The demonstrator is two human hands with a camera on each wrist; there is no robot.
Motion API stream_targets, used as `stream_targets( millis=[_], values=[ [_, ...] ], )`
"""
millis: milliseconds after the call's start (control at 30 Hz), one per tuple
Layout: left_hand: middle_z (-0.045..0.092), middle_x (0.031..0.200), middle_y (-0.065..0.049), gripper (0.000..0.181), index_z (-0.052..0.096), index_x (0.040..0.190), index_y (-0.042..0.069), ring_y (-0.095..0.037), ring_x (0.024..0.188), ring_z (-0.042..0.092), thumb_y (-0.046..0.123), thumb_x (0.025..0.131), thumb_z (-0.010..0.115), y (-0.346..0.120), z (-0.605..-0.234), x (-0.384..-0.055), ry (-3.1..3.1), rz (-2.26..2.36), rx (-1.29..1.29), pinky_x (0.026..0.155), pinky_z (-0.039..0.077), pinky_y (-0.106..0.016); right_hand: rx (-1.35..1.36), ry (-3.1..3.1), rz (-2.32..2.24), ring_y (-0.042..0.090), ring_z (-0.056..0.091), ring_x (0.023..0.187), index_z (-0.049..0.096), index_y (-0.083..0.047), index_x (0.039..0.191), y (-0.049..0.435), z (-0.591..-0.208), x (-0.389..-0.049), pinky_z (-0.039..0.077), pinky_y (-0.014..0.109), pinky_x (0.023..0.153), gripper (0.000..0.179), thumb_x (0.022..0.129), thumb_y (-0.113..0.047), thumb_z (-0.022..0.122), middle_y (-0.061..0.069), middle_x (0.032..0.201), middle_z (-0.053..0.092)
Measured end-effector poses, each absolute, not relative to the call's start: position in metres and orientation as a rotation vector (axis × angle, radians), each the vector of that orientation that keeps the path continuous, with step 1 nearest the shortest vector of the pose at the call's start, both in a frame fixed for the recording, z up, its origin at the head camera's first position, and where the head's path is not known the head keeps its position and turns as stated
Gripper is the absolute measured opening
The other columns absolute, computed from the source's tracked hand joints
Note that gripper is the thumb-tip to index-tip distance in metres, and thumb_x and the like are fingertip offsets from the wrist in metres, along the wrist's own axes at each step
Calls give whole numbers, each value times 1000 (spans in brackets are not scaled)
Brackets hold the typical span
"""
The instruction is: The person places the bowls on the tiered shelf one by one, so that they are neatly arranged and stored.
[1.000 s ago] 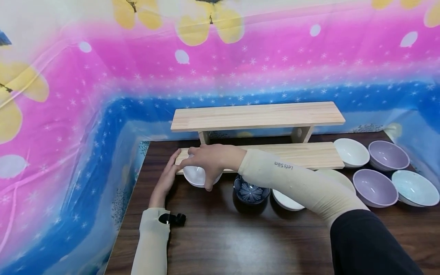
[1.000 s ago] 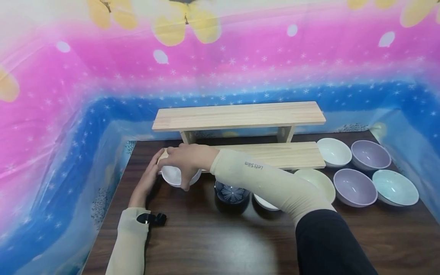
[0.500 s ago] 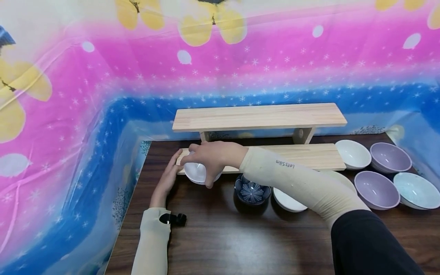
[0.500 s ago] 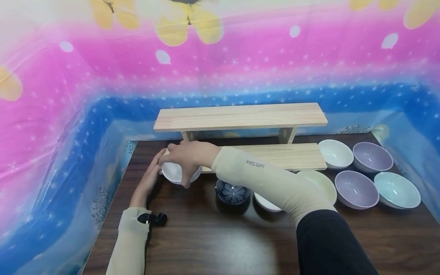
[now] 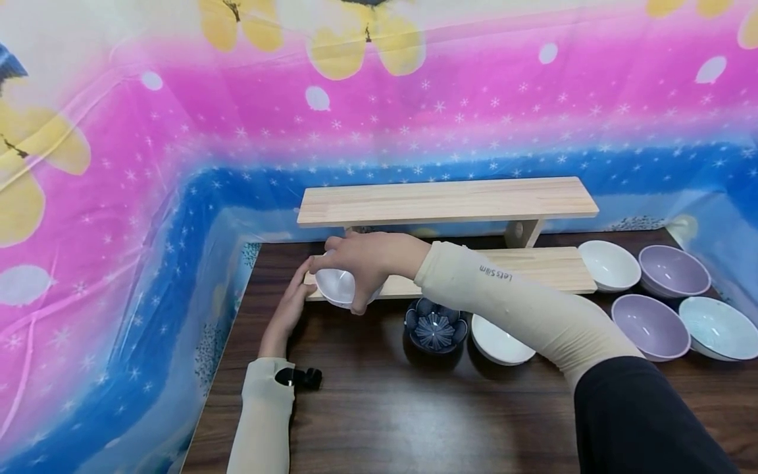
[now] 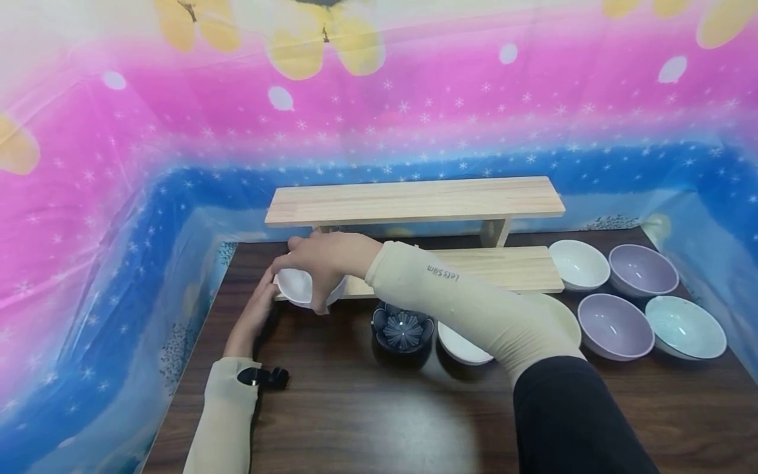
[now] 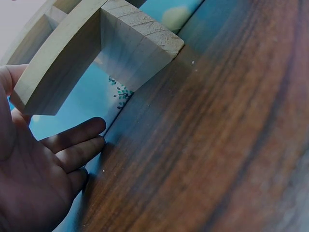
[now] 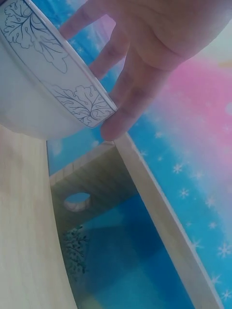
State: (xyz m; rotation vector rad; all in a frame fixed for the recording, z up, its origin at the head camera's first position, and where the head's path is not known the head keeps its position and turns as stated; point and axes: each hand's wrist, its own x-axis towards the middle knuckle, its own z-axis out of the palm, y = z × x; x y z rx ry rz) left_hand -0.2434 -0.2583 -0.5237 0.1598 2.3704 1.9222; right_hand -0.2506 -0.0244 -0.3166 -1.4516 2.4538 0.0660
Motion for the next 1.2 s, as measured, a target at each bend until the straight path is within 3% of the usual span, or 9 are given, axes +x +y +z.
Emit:
stream_targets(
  millis=[233,433,767,1200],
  values=[
    [8,177,-9,72,17,171,17,-32,161,4,19,104,42,-259,-523,-243,2353,1934,130,125,5,-63,-1464,2447,48,26,49,122,41,-41,161,-25,-310,-254,52,42,94,104,72,-56,92,2,146,49],
    [9,176,-11,71,17,171,15,-32,161,5,19,104,41,-259,-522,-245,2359,1930,141,125,4,-62,-1490,2449,37,25,51,124,40,-32,163,-27,-302,-259,50,42,99,107,72,-54,93,4,147,48],
    [5,177,-9,70,18,171,16,-33,162,-1,19,105,41,-256,-516,-244,2369,1900,131,125,3,-63,-1443,2468,-27,31,49,122,42,-34,161,-26,-289,-269,52,45,94,99,75,-44,91,5,150,45],
    [9,177,-11,70,21,170,15,-36,161,3,17,104,41,-258,-523,-247,2369,1919,122,124,5,-65,-1435,2487,-65,29,50,120,45,-35,158,-24,-283,-277,51,44,94,94,75,-43,90,5,146,47]
  ],
)
